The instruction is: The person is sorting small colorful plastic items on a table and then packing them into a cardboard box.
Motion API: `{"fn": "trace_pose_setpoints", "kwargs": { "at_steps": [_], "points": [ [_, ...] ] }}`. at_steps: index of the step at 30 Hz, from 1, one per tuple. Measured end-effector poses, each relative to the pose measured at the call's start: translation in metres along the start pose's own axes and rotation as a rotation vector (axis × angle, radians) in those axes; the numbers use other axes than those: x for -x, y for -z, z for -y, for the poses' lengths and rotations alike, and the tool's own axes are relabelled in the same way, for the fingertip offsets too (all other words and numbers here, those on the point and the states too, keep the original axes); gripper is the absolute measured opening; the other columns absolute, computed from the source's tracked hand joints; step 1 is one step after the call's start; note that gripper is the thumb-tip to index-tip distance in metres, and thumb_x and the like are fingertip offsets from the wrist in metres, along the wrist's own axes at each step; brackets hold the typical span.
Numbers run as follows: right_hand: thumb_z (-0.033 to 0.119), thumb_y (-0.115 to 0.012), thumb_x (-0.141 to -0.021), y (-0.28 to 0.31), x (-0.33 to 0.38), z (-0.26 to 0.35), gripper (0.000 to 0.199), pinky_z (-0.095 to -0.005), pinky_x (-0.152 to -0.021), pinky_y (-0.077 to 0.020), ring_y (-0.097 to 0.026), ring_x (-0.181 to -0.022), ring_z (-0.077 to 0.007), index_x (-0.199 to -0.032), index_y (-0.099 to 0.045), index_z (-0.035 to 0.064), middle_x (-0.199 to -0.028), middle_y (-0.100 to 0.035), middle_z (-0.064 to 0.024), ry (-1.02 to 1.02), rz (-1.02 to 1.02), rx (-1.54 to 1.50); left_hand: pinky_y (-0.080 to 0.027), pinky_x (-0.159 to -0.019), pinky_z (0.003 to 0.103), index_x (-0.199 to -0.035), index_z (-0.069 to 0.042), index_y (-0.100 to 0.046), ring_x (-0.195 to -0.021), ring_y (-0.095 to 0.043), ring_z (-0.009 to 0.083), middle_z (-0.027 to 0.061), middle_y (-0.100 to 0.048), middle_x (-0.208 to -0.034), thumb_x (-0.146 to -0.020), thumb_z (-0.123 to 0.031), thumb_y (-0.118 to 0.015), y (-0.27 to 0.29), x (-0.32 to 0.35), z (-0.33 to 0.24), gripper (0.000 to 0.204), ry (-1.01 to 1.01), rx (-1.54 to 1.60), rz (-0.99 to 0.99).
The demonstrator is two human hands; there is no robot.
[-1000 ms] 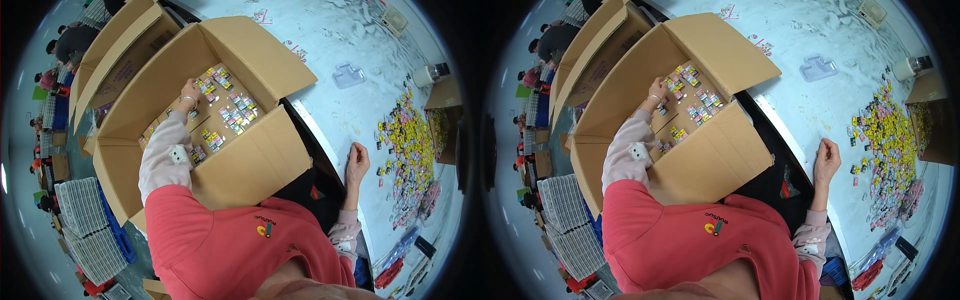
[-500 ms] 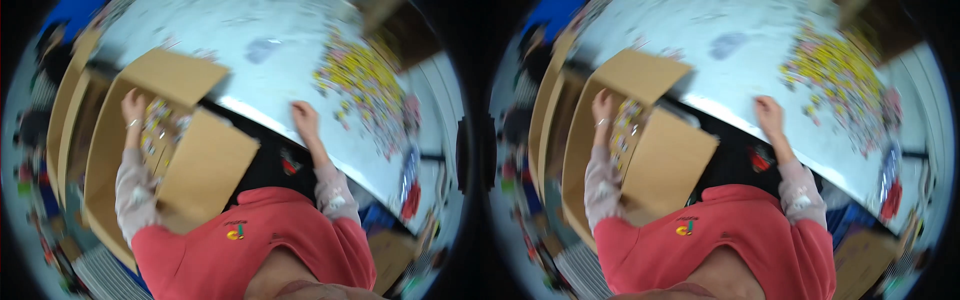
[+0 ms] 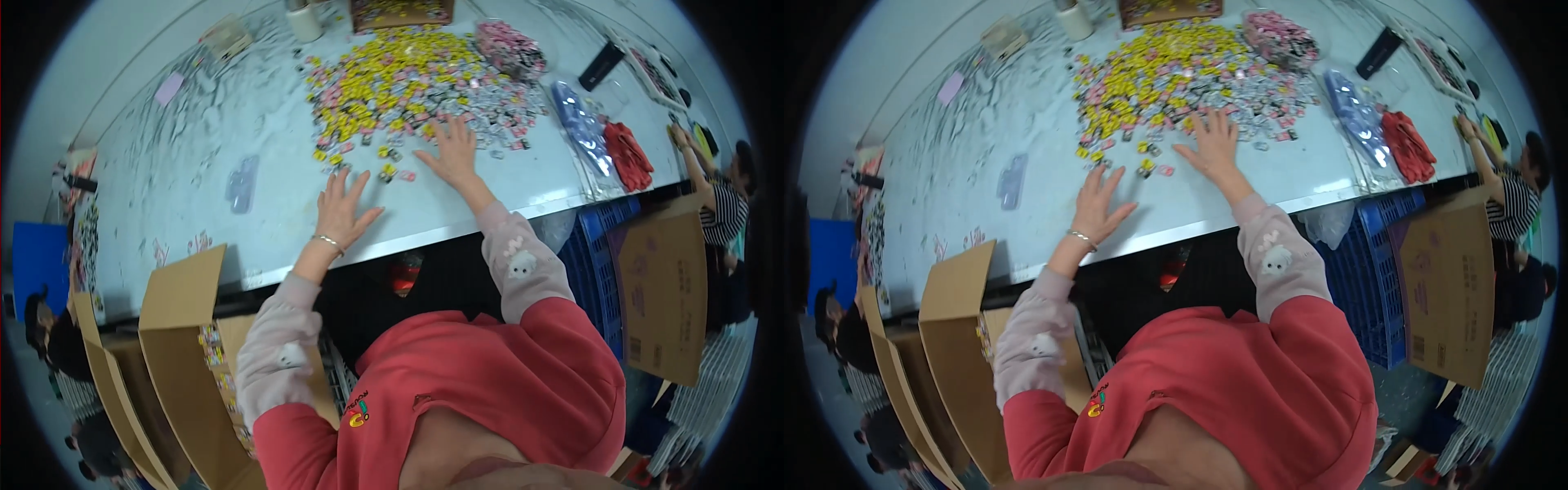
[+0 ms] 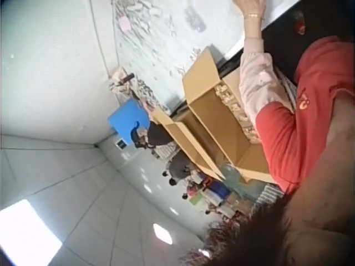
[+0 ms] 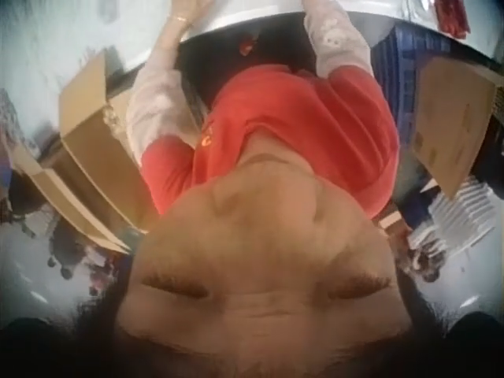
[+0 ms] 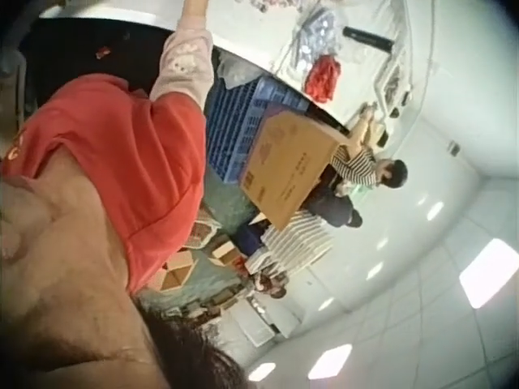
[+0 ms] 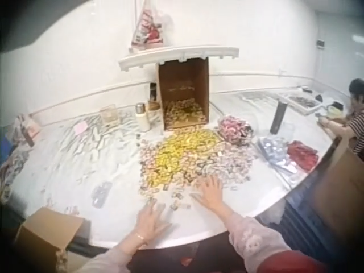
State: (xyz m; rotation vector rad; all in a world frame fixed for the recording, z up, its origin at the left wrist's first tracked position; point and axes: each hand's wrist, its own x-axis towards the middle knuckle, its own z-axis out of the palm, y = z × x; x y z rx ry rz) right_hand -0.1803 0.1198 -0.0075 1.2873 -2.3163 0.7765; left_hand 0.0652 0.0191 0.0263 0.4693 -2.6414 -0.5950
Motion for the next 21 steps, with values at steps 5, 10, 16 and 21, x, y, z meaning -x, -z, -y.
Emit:
{"fn": "trace_pose_setpoints", "kwargs": {
  "at_steps": [5, 10, 16, 21],
  "points": [
    [0.022, -0.065, -0.079, -0.017, 0.005, -0.014, 0.041, -0.0516, -0.101, -0.0285, -0.033, -0.129, -0.0359, -0.117, -0.056, 0.0103, -0.133, -0.043, -0.0149, 0.083, 0.138, -0.101, -0.019, -0.099, 0.065, -0.135, -0.028, -0.042, -0.133, -0.020, 0.0434, 0.0176, -0.030, -0.143, -0.082, -0.048, -0.056, -0.074, -0.039, -0.020, 0.059, 0.152, -0.340, 0.034],
    [0.015, -0.063, -0.079, -0.004, 0.017, -0.009, 0.038, -0.0464, -0.102, -0.0308, -0.037, -0.127, -0.0334, -0.116, -0.057, 0.0100, -0.129, -0.047, -0.0142, 0.220, 0.196, -0.204, -0.022, -0.100, 0.060, -0.133, -0.022, -0.045, -0.130, -0.027, 0.0411, 0.0181, -0.033, -0.141, -0.083, -0.043, -0.057, -0.076, -0.024, -0.007, 0.055, 0.177, -0.344, -0.074],
    [0.015, -0.065, -0.079, -0.019, 0.003, -0.023, 0.040, -0.0478, -0.100, -0.0339, -0.033, -0.130, -0.0352, -0.118, -0.057, 0.0104, -0.130, -0.046, -0.0154, 0.058, 0.118, -0.339, -0.026, -0.099, 0.058, -0.133, -0.017, -0.046, -0.127, -0.032, 0.0411, 0.0191, -0.034, -0.140, -0.081, -0.039, -0.060, -0.067, -0.025, -0.015, 0.058, 0.161, -0.184, -0.184],
    [0.017, -0.066, -0.077, -0.002, 0.009, 0.034, 0.042, -0.0505, -0.102, -0.0291, -0.036, -0.128, -0.0350, -0.118, -0.056, 0.0113, -0.131, -0.045, -0.0147, 0.182, 0.074, -0.376, -0.025, -0.099, 0.060, -0.131, -0.012, -0.046, -0.132, -0.027, 0.0405, 0.0182, -0.036, -0.140, -0.082, -0.036, -0.060, -0.055, -0.019, 0.014, 0.056, 0.317, -0.331, -0.231]
  ]
}}
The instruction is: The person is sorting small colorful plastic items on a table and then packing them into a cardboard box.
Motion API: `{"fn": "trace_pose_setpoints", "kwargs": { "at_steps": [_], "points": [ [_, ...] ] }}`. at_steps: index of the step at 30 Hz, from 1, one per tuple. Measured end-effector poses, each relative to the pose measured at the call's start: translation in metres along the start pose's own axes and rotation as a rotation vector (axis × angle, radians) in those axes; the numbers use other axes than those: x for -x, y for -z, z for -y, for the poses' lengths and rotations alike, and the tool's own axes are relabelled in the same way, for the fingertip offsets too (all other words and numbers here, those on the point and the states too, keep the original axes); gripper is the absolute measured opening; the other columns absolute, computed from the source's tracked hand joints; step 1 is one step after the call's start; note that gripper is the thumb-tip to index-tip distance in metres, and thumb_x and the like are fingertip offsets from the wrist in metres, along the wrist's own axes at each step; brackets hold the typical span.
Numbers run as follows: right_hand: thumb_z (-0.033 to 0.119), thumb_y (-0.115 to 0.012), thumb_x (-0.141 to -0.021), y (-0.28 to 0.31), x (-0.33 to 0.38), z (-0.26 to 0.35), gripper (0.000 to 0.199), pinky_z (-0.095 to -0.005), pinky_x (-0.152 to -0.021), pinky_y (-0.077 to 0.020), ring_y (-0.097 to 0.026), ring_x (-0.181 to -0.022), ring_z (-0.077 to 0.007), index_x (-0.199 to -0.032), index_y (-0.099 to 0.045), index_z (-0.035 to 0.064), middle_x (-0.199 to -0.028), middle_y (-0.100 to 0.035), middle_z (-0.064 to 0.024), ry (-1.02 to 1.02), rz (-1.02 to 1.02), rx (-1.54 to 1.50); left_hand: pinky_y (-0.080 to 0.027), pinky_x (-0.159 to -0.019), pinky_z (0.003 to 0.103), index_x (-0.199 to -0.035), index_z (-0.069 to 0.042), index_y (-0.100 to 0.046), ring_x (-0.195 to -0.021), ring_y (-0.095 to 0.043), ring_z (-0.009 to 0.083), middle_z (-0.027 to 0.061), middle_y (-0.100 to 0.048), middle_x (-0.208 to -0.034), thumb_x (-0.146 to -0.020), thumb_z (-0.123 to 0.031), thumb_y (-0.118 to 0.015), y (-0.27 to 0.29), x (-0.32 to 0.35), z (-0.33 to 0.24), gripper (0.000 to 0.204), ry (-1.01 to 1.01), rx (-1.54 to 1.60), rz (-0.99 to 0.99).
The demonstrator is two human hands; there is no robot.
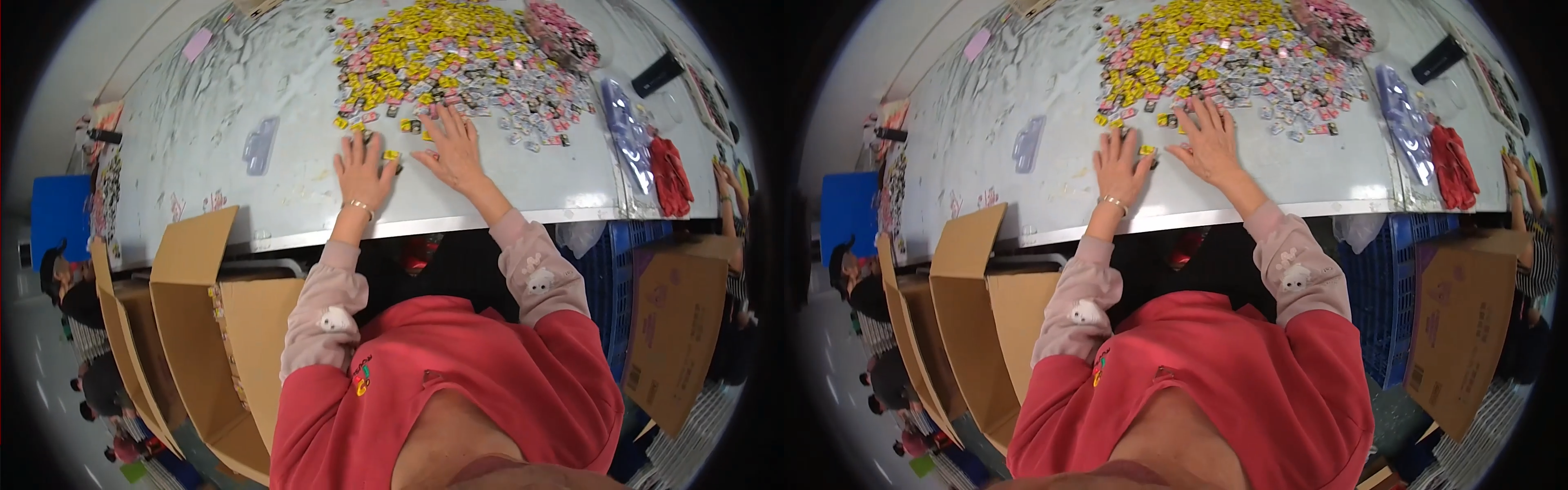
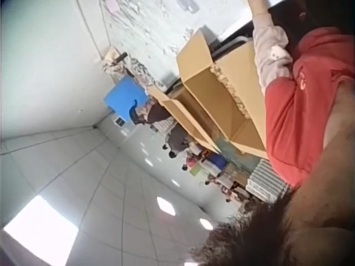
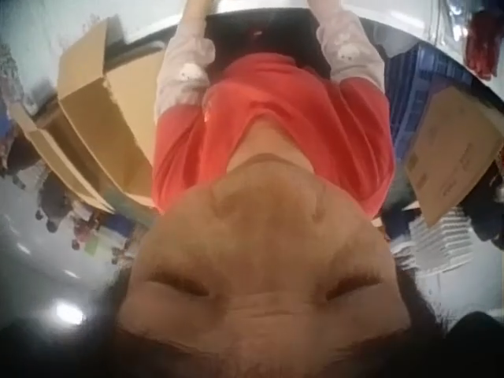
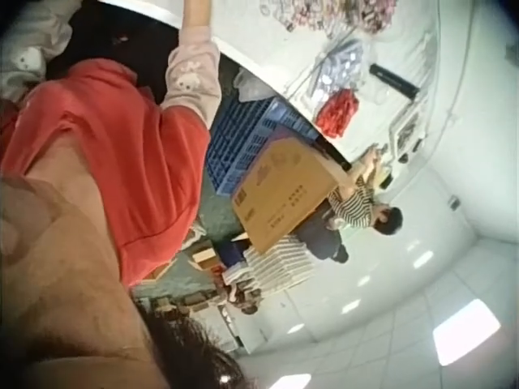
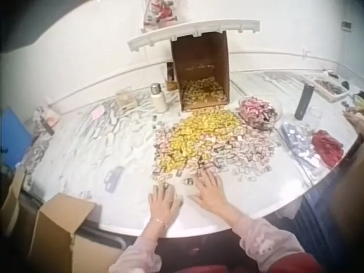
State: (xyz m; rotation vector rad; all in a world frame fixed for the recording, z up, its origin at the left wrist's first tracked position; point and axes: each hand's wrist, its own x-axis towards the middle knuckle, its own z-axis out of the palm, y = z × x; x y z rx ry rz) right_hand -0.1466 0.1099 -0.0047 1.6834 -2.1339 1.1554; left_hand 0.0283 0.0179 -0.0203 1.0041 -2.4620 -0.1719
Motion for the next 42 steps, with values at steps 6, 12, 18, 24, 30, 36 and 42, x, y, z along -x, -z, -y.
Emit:
{"fn": "trace_pose_setpoints", "kwargs": {
  "at_steps": [6, 12, 18, 24, 30, 36, 42],
  "points": [
    [0.015, -0.064, -0.079, -0.021, -0.002, -0.019, 0.034, -0.0492, -0.101, -0.0285, -0.042, -0.124, -0.0297, -0.113, -0.059, 0.0107, -0.127, -0.049, -0.0140, 0.095, 0.151, 0.128, -0.031, -0.097, 0.055, -0.116, -0.009, -0.057, -0.122, -0.040, 0.0383, 0.0180, -0.047, -0.129, -0.083, -0.025, -0.059, -0.001, -0.002, -0.019, 0.036, -0.210, 0.163, 0.023],
    [0.016, -0.067, -0.077, 0.006, 0.011, -0.014, 0.034, -0.0440, -0.098, -0.0332, -0.048, -0.112, -0.0316, -0.109, -0.060, 0.0072, -0.121, -0.051, -0.0144, 0.074, 0.025, 0.055, -0.040, -0.085, 0.046, -0.091, -0.009, -0.063, -0.095, -0.053, 0.0331, 0.0133, -0.058, -0.102, -0.071, -0.011, -0.063, 0.039, -0.031, 0.085, 0.020, 0.026, -0.002, -0.404],
    [0.015, -0.068, -0.076, 0.001, 0.009, -0.024, 0.035, -0.0435, -0.097, -0.0348, -0.048, -0.111, -0.0322, -0.109, -0.060, 0.0067, -0.118, -0.051, -0.0145, -0.068, -0.031, 0.024, -0.049, -0.075, 0.044, -0.087, -0.008, -0.066, -0.089, -0.059, 0.0330, 0.0121, -0.061, -0.097, -0.076, -0.007, -0.058, 0.049, -0.046, 0.181, 0.013, 0.382, -0.518, -0.015],
    [0.007, -0.063, -0.079, 0.007, 0.006, -0.032, 0.031, -0.0368, -0.088, -0.0442, -0.053, -0.107, -0.0322, -0.110, -0.059, 0.0040, -0.117, -0.052, -0.0158, -0.180, -0.174, -0.256, -0.051, -0.072, 0.044, -0.081, -0.005, -0.068, -0.082, -0.065, 0.0339, 0.0156, -0.065, -0.088, -0.078, -0.010, -0.058, 0.061, -0.054, 0.203, 0.011, 0.410, -0.392, 0.070],
    [0.013, -0.065, -0.081, 0.013, 0.008, -0.007, 0.038, -0.0378, -0.095, -0.0404, -0.048, -0.116, -0.0323, -0.117, -0.056, 0.0072, -0.125, -0.049, -0.0169, -0.144, -0.110, -0.254, -0.050, -0.069, 0.041, -0.075, -0.002, -0.064, -0.075, -0.063, 0.0327, 0.0164, -0.065, -0.079, -0.074, -0.016, -0.068, 0.082, -0.053, 0.192, 0.015, 0.619, -0.030, 0.021],
    [0.032, -0.063, -0.082, -0.025, 0.005, 0.035, 0.050, -0.0503, -0.106, -0.0248, -0.034, -0.129, -0.0334, -0.127, -0.050, 0.0134, -0.137, -0.038, -0.0171, 0.070, 0.202, 0.128, -0.044, -0.063, 0.042, -0.071, -0.005, -0.056, -0.069, -0.056, 0.0313, 0.0127, -0.056, -0.072, -0.074, -0.012, -0.068, 0.086, -0.059, 0.142, 0.014, 0.179, -0.127, -0.356],
    [0.031, -0.063, -0.082, -0.005, 0.004, 0.016, 0.050, -0.0493, -0.105, -0.0249, -0.035, -0.127, -0.0349, -0.127, -0.049, 0.0135, -0.136, -0.040, -0.0182, 0.038, 0.115, 0.130, -0.039, -0.064, 0.041, -0.072, -0.006, -0.052, -0.070, -0.051, 0.0308, 0.0103, -0.055, -0.074, -0.069, -0.003, -0.066, 0.038, 0.002, 0.042, 0.014, -0.082, 0.078, -0.175]
  ]
}}
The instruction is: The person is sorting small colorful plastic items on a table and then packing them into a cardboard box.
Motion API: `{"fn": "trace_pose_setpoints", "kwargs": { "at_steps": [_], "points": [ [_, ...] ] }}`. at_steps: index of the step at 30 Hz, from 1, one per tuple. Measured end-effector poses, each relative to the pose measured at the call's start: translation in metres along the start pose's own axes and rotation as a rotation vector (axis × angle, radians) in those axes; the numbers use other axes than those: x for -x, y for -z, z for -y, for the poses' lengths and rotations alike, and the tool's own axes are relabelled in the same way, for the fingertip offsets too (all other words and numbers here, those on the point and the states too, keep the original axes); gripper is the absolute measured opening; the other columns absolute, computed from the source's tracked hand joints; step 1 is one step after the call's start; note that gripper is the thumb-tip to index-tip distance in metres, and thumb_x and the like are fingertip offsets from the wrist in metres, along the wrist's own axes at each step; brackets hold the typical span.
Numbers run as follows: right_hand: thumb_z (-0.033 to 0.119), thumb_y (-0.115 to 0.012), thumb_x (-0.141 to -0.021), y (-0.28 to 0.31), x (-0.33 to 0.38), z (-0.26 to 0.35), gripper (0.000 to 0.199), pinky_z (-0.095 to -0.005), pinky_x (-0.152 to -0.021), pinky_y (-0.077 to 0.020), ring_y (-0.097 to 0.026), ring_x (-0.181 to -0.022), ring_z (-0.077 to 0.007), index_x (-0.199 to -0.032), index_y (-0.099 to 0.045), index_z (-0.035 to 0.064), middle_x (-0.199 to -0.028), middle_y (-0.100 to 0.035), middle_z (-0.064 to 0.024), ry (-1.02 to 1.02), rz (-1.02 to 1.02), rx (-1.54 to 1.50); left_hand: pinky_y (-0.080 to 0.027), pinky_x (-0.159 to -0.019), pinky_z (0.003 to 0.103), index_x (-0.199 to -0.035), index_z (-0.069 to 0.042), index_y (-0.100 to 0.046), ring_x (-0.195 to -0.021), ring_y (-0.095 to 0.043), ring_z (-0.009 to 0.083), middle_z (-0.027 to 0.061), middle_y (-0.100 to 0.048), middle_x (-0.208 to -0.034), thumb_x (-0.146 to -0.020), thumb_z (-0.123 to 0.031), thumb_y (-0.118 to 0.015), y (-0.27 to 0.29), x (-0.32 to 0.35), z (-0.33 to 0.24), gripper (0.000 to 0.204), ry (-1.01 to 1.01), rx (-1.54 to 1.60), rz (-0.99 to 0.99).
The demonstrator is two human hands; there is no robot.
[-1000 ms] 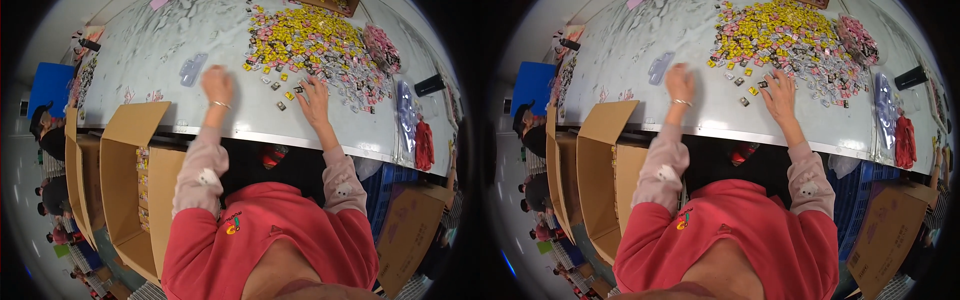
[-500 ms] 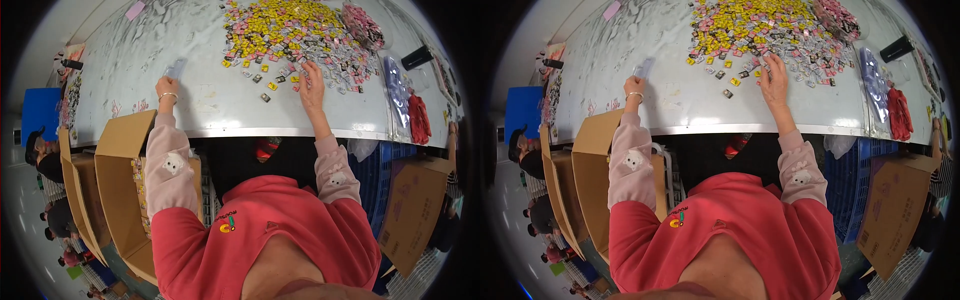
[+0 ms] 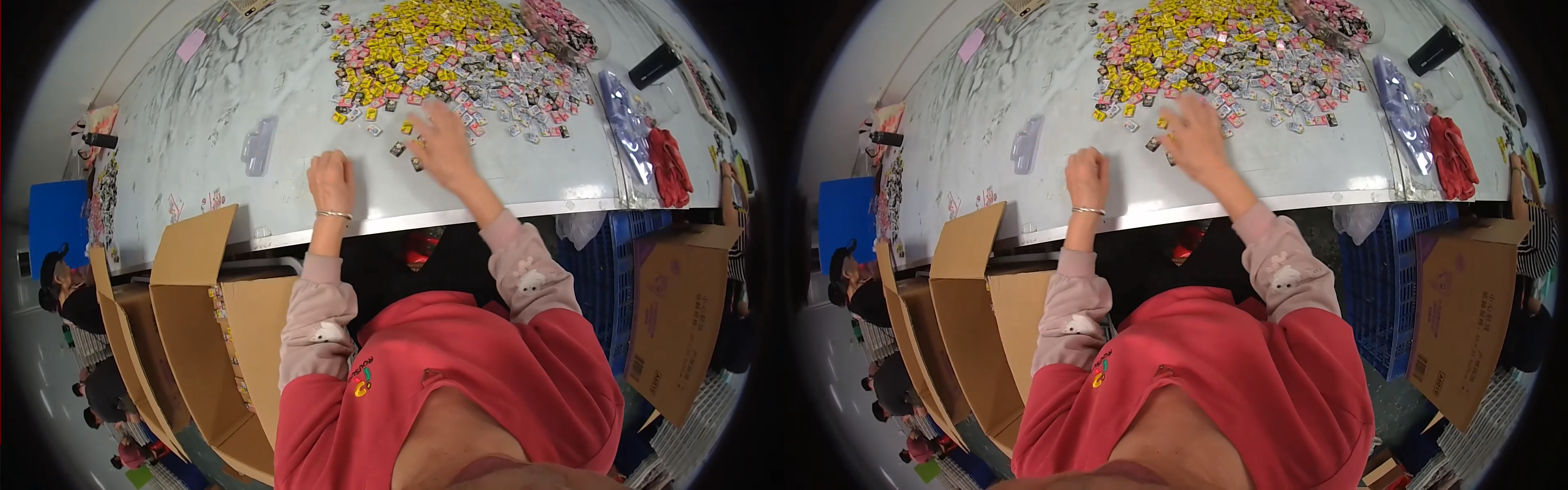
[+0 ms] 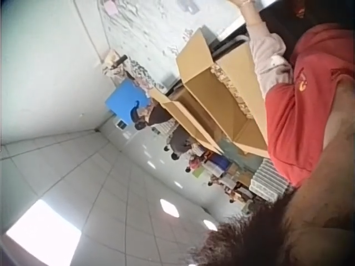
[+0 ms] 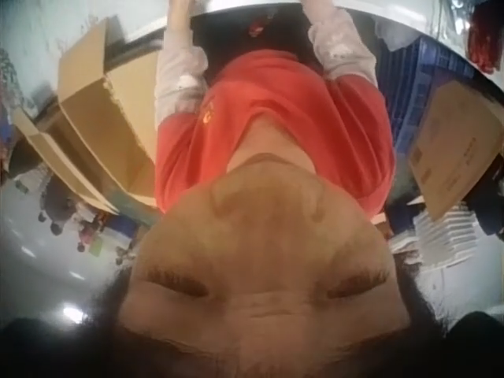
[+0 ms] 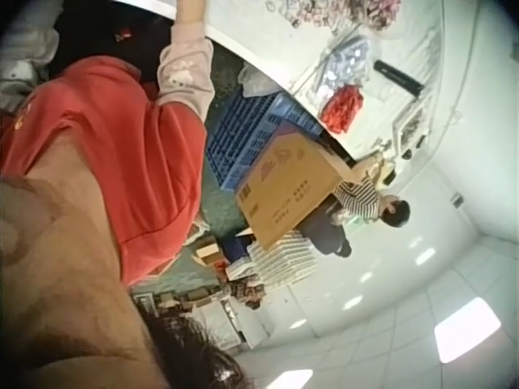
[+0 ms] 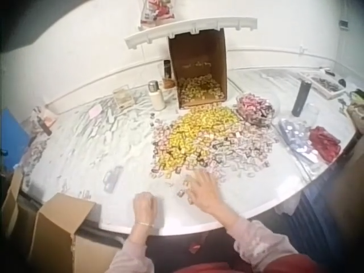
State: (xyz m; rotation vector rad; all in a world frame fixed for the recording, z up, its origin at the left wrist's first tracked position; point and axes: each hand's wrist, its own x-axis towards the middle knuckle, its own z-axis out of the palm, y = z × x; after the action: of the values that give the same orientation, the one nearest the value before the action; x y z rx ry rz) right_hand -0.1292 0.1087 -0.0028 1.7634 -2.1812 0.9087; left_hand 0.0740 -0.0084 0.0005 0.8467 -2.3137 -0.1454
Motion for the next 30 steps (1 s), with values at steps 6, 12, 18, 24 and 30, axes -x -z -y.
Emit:
{"fn": "trace_pose_setpoints", "kwargs": {
  "at_steps": [6, 12, 18, 24, 30],
  "points": [
    [0.031, -0.063, -0.081, 0.021, 0.012, -0.078, 0.050, -0.0506, -0.100, -0.0298, -0.037, -0.125, -0.0359, -0.124, -0.053, 0.0086, -0.130, -0.044, -0.0195, -0.293, -0.103, 0.324, -0.038, -0.070, 0.041, -0.083, -0.009, -0.059, -0.082, -0.051, 0.0285, 0.0088, -0.057, -0.085, -0.069, -0.008, -0.066, 0.006, 0.011, -0.013, 0.015, 0.095, -0.083, 0.063],
    [0.025, -0.062, -0.082, 0.008, 0.028, -0.036, 0.045, -0.0514, -0.100, -0.0283, -0.037, -0.126, -0.0346, -0.122, -0.053, 0.0069, -0.131, -0.044, -0.0185, -0.185, -0.024, 0.062, -0.039, -0.082, 0.046, -0.110, -0.009, -0.059, -0.102, -0.049, 0.0360, 0.0162, -0.053, -0.112, -0.076, -0.024, -0.064, -0.012, 0.004, -0.076, 0.037, 0.006, 0.169, 0.124],
    [0.019, -0.061, -0.082, 0.007, 0.038, -0.020, 0.039, -0.0510, -0.102, -0.0269, -0.038, -0.126, -0.0343, -0.119, -0.054, 0.0073, -0.130, -0.046, -0.0167, -0.140, -0.002, 0.000, -0.022, -0.104, 0.056, -0.134, -0.010, -0.042, -0.130, -0.028, 0.0420, 0.0192, -0.032, -0.143, -0.085, -0.030, -0.057, -0.051, 0.011, -0.097, 0.056, -0.115, 0.111, 0.356],
    [0.016, -0.063, -0.080, 0.054, 0.039, -0.076, 0.041, -0.0497, -0.098, -0.0314, -0.038, -0.123, -0.0401, -0.119, -0.054, 0.0062, -0.129, -0.045, -0.0187, -0.322, -0.270, 0.162, -0.021, -0.105, 0.055, -0.139, -0.012, -0.036, -0.132, -0.028, 0.0401, 0.0168, -0.029, -0.145, -0.087, -0.028, -0.053, -0.033, 0.025, -0.102, 0.057, -0.103, 0.063, 0.395],
    [0.017, -0.067, -0.076, 0.039, 0.052, -0.059, 0.042, -0.0486, -0.099, -0.0327, -0.040, -0.124, -0.0367, -0.116, -0.056, 0.0066, -0.128, -0.047, -0.0176, -0.233, -0.045, 0.154, -0.018, -0.107, 0.054, -0.140, -0.012, -0.034, -0.135, -0.022, 0.0387, 0.0178, -0.026, -0.147, -0.089, -0.026, -0.049, -0.042, 0.027, -0.106, 0.055, -0.074, -0.034, 0.407]
  ]
}}
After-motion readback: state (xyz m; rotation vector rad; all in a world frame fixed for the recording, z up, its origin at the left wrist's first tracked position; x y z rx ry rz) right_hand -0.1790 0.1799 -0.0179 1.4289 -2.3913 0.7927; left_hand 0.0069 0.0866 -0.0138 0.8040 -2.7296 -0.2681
